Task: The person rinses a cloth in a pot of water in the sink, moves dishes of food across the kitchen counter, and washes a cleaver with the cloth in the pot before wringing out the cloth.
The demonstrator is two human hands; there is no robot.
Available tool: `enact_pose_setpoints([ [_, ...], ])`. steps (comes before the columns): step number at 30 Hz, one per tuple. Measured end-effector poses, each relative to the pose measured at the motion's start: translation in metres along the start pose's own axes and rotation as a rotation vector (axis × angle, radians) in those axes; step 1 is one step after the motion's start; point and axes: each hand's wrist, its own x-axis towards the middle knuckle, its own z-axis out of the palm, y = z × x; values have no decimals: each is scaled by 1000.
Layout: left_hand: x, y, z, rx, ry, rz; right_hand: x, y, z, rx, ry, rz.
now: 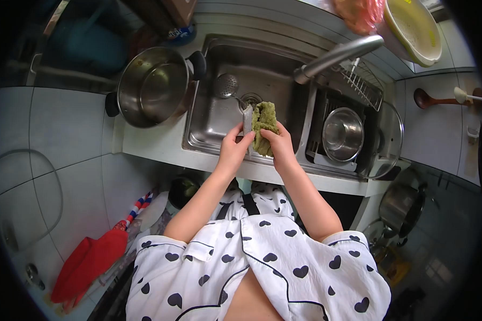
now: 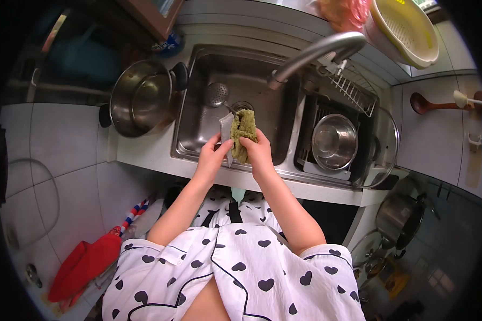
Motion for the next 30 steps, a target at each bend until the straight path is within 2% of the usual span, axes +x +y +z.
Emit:
enact_pose_setpoints([
  [3, 3, 6, -24, -55, 3, 23, 2, 5, 25, -7, -7, 3],
  [6, 3, 24, -43, 38, -20, -33, 0, 3, 49, 11, 8, -24],
  [17, 17, 50, -83, 84, -69, 203, -14, -13, 109, 124, 31, -154],
  [22, 13, 64, -91, 5, -29, 305, -22, -30, 131, 104, -50, -203],
  [26, 3, 95, -105, -80, 73, 378, -17, -42, 156, 105, -199, -203],
  [30, 2, 123, -131, -212, 211, 324, -1, -53, 190, 1, -301, -230],
])
